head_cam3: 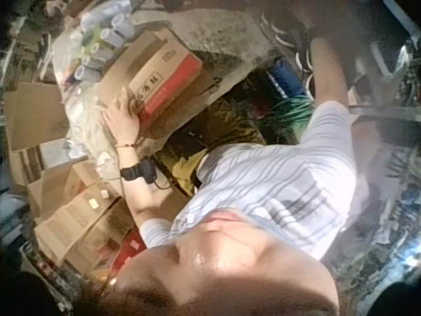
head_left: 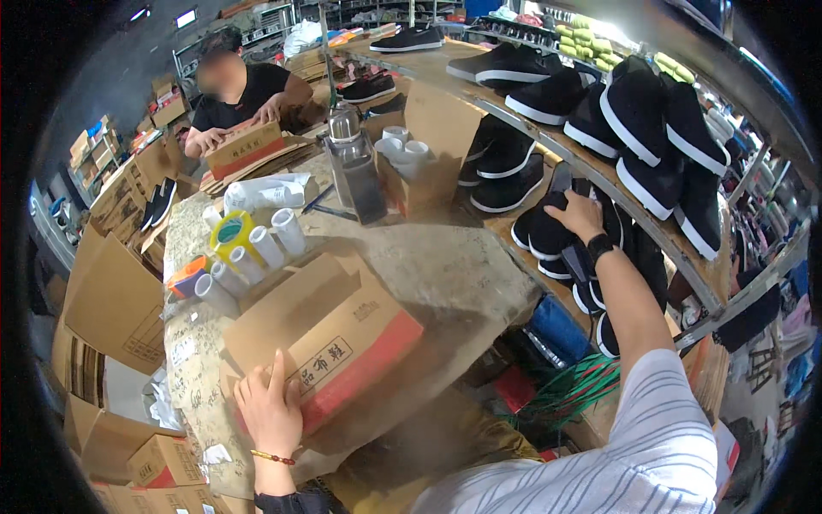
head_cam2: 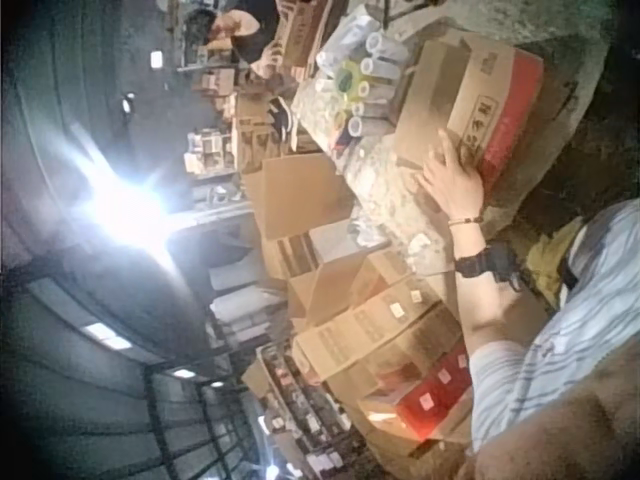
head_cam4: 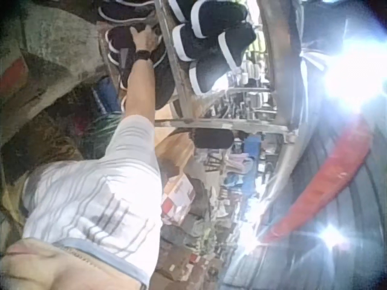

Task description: The recorder folds cardboard shoe boxes, places a pair of black shoes inside each box, and stacks the packed boxes.

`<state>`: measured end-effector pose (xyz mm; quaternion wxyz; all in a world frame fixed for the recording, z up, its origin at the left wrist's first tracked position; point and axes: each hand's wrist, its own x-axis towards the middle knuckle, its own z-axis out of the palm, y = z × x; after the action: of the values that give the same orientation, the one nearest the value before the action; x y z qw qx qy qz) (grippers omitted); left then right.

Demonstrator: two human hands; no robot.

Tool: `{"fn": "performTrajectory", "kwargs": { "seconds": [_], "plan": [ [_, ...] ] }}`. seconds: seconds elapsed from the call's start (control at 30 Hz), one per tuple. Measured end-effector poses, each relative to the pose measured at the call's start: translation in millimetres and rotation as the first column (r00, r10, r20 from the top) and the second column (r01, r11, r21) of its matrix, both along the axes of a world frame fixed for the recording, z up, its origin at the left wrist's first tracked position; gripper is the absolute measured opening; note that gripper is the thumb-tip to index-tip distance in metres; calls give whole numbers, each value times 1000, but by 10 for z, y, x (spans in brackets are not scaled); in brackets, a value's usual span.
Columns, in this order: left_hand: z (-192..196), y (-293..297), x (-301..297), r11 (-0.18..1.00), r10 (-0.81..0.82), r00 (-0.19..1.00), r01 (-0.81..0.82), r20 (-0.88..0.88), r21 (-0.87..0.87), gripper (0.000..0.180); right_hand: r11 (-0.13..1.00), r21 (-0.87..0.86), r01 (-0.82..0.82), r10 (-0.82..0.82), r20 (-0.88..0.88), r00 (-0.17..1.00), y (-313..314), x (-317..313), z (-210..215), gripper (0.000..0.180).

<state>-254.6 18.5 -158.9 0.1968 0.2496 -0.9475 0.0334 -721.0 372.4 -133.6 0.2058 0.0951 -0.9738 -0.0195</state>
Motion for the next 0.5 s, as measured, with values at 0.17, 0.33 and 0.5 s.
{"fn": "performTrajectory", "kwargs": {
  "seconds": [0.17, 0.33, 0.5],
  "plan": [
    [162, 241, 22, 998, 63, 969, -67, -238, -10, 49, 602, -761, -242, 465, 88, 881, -113, 423, 67, 24],
    [-278, 303, -24, 960, 48, 975, -105, -217, -258, 39, -445, -848, 289, 740, -166, 651, -654, 1496, -41, 20],
    [113, 848, -480, 123, 80, 897, 423, -434, 898, 47, -416, -401, 816, 872, -431, 233, -1310, 2298, -390, 21]
  ]
}}
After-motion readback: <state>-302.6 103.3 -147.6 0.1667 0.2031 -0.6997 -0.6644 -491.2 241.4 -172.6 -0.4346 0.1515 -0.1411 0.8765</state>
